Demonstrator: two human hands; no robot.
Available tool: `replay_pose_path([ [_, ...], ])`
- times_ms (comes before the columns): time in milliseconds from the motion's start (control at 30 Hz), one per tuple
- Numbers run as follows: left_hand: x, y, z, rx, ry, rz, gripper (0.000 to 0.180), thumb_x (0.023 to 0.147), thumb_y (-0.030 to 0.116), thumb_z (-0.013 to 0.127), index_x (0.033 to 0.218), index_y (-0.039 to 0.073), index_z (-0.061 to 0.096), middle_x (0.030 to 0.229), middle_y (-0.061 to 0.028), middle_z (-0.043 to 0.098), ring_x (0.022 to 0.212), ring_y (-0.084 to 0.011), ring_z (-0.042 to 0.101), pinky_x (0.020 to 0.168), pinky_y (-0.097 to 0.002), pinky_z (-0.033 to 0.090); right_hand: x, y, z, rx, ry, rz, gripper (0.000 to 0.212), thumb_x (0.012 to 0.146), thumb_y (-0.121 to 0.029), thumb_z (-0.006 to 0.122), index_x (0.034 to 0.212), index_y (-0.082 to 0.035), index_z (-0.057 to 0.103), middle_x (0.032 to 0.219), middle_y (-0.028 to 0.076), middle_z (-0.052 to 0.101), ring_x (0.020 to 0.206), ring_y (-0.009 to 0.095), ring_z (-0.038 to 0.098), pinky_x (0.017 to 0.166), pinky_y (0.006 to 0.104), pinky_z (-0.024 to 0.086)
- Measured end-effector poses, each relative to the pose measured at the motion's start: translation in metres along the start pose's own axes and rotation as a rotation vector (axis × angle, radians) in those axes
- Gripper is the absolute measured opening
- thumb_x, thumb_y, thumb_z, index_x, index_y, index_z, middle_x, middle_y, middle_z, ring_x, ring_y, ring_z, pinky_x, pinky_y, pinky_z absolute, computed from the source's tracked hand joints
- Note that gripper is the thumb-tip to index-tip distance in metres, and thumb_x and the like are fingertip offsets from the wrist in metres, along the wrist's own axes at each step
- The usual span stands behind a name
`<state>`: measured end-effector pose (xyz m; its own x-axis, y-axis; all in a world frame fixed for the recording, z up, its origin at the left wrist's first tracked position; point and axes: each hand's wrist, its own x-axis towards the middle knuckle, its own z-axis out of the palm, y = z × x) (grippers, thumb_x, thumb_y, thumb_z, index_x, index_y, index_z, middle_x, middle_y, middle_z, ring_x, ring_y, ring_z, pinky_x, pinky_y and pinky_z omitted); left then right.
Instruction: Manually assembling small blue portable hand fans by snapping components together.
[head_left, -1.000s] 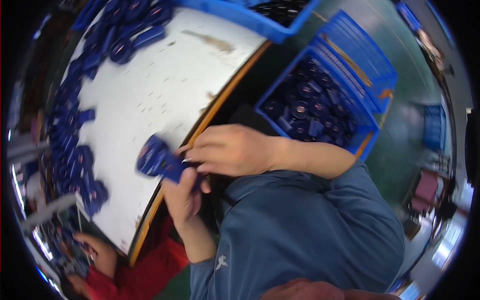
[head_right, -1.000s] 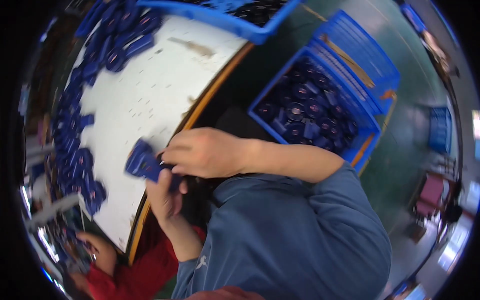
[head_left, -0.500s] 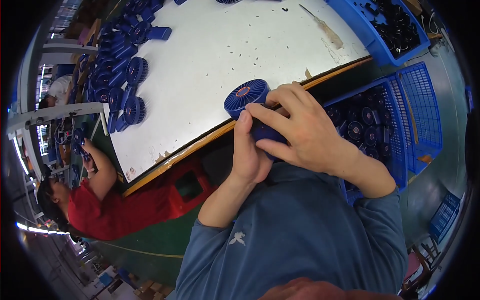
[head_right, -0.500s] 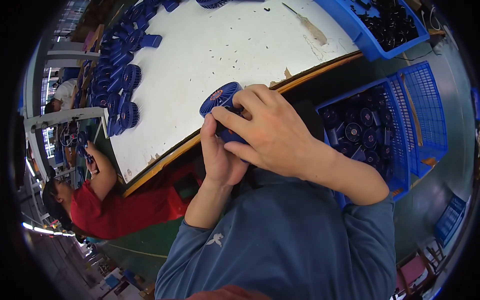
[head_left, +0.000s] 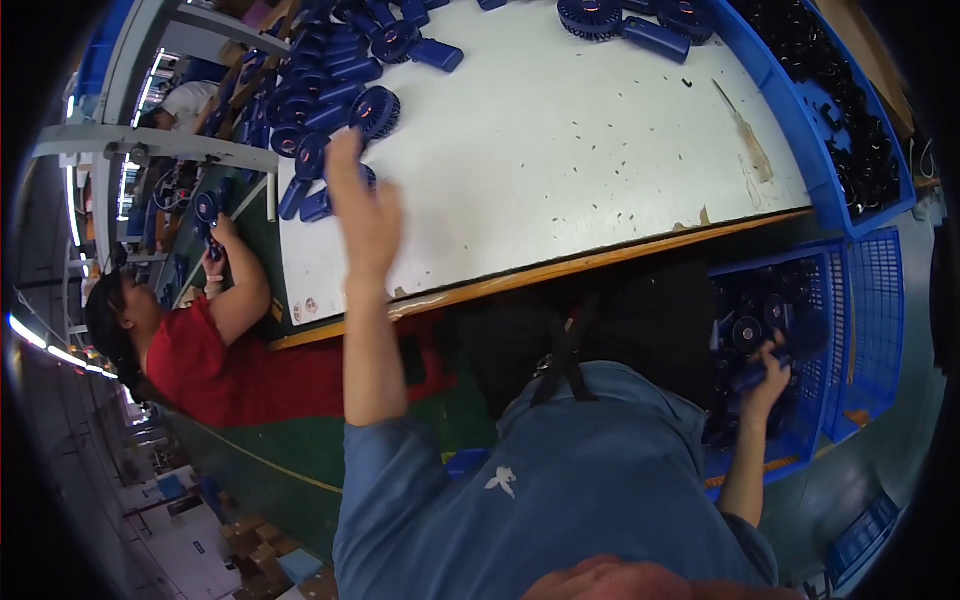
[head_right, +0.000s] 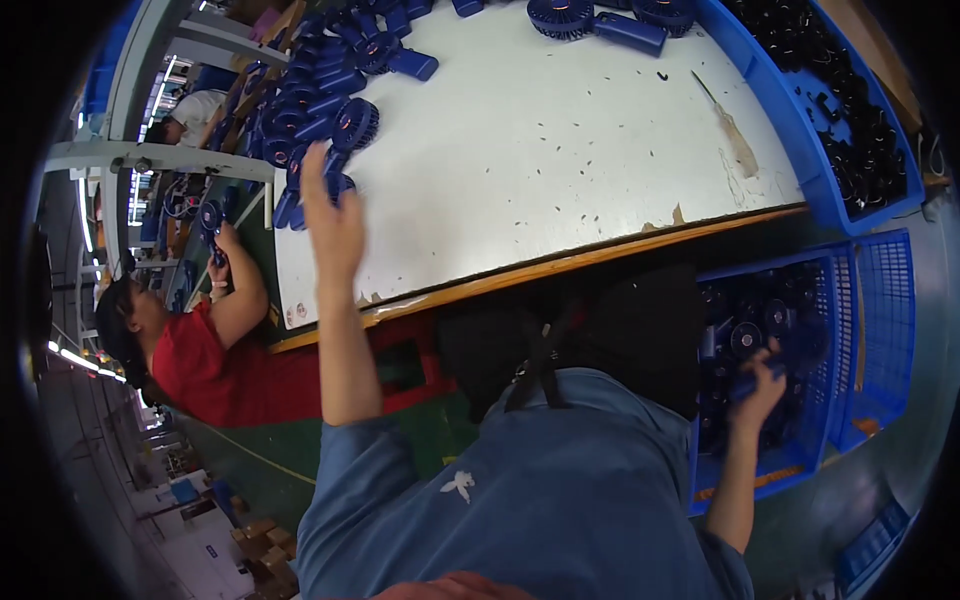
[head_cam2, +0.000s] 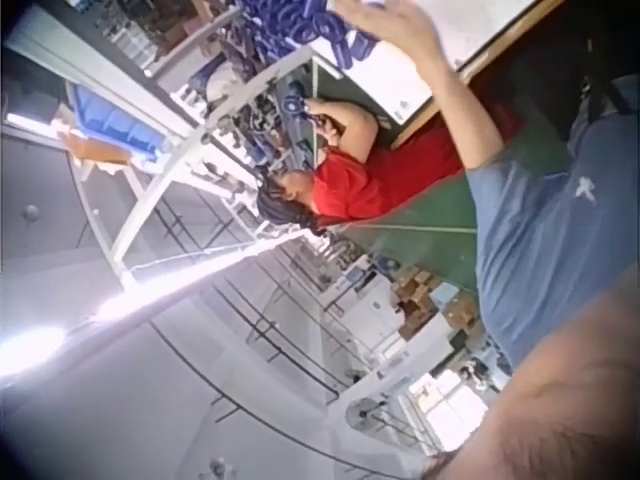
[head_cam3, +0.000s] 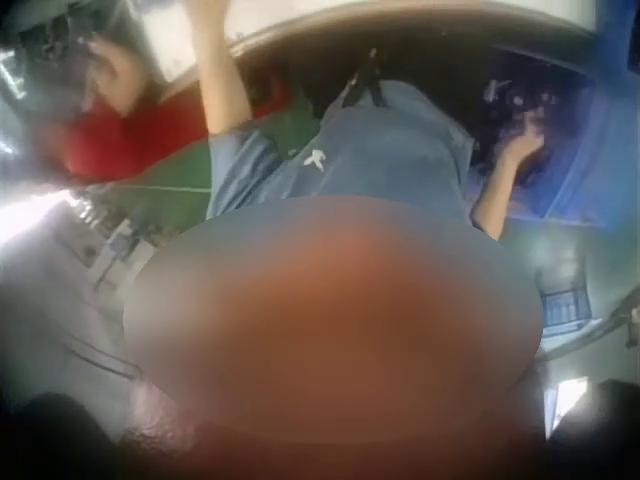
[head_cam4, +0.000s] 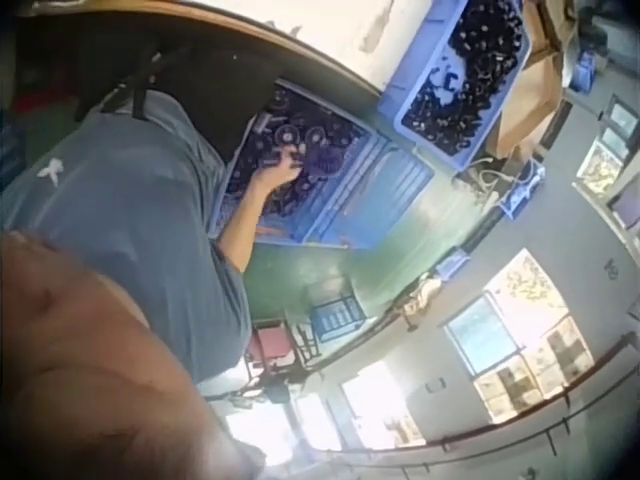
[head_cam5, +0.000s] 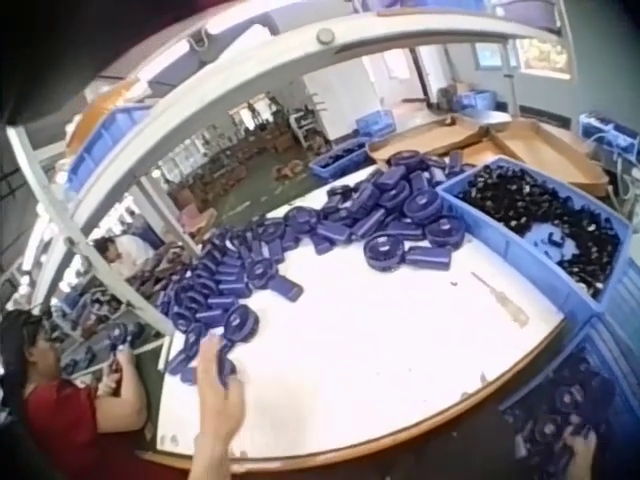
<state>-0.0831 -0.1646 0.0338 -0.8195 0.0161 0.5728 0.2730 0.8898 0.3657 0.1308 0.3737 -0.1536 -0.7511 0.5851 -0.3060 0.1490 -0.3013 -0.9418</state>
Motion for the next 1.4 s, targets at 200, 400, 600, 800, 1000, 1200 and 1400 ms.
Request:
replay_pose_path([
  [200, -0.028, -0.149, -0.063, 0.282, -0.271, -0.175, 0.06, 0.071, -0.007, 0.056, 0.131, -0.004, 0.051, 0.131, -0.0242, 0.053, 0.128, -0.0395, 0.046, 0.109, -0.0417, 0.036, 0.037, 0.147, -0.252, -0.602, 0.375, 0.25, 0.039, 0.086, -0.029, 0.061, 0.101, 0.007, 0.069, 0.096, 0.012, 0.07, 0.085, 0.022, 0.064, 0.076, 0.0373, 0.049],
  [400, -0.019, -0.133, -0.079, 0.349, -0.404, -0.293, 0.044, 0.068, 0.006, 0.07, 0.11, -0.004, 0.061, 0.115, -0.0233, 0.061, 0.106, -0.0371, 0.059, 0.093, -0.0409, 0.047, 0.036, 0.159, -0.258, -1.383, 0.332, 0.471, 0.052, 0.084, -0.034, 0.066, 0.111, 0.011, 0.066, 0.112, 0.025, 0.069, 0.099, 0.034, 0.067, 0.085, 0.043, 0.049],
  [600, -0.05, 0.001, -0.046, -0.65, -0.33, -0.712, 0.049, 0.071, 0.011, 0.079, 0.111, 0.0, 0.054, 0.094, -0.0075, 0.067, 0.083, -0.0165, 0.066, 0.077, -0.0303, 0.054, 0.01, 0.012, 0.02, -0.562, -0.252, -0.125, 0.024, 0.097, -0.012, 0.06, 0.117, 0.002, 0.063, 0.11, 0.01, 0.066, 0.103, 0.016, 0.062, 0.091, 0.0269, 0.049],
  [800, -0.097, 0.156, 0.037, -1.784, -0.104, -0.649, 0.084, 0.078, 0.021, 0.082, 0.142, 0.002, 0.031, 0.117, -0.0168, 0.06, 0.104, -0.0255, 0.064, 0.089, -0.04, 0.054, -0.093, -0.074, 0.215, -0.152, -1.054, -0.06, 0.062, 0.081, -0.011, 0.074, 0.136, 0.0, 0.046, 0.124, 0.012, 0.057, 0.107, 0.02, 0.059, 0.09, 0.0327, 0.049],
  [1000, -0.082, 0.153, 0.052, -1.866, -0.54, -1.162, 0.049, 0.101, 0.043, 0.048, 0.126, 0.001, 0.053, 0.103, -0.0168, 0.067, 0.095, -0.0269, 0.067, 0.084, -0.0344, 0.056, -0.11, -0.092, 0.254, -0.616, -1.032, -0.929, 0.044, 0.08, -0.022, 0.077, 0.108, 0.004, 0.056, 0.088, 0.021, 0.063, 0.073, 0.037, 0.066, 0.065, 0.0392, 0.055],
  [1200, -0.081, 0.179, 0.059, -2.142, -0.685, -0.744, 0.091, 0.086, 0.058, 0.062, 0.146, -0.005, 0.033, 0.142, -0.0238, 0.046, 0.137, -0.0322, 0.04, 0.117, -0.0438, 0.027, -0.06, -0.184, 0.274, -1.116, -1.324, -0.918, 0.046, 0.094, -0.038, 0.057, 0.108, 0.005, 0.054, 0.094, 0.025, 0.064, 0.079, 0.042, 0.064, 0.075, 0.0432, 0.054],
  [1400, -0.08, 0.167, 0.042, -2.046, -0.597, -0.656, 0.038, 0.081, 0.0, 0.069, 0.117, -0.002, 0.056, 0.098, -0.0169, 0.062, 0.098, -0.0313, 0.062, 0.08, -0.0468, 0.058, 0.144, -0.288, 0.267, -1.474, -0.34, -0.869, 0.023, 0.086, -0.011, 0.06, 0.105, -0.001, 0.065, 0.096, 0.021, 0.069, 0.088, 0.035, 0.067, 0.079, 0.0415, 0.054],
])
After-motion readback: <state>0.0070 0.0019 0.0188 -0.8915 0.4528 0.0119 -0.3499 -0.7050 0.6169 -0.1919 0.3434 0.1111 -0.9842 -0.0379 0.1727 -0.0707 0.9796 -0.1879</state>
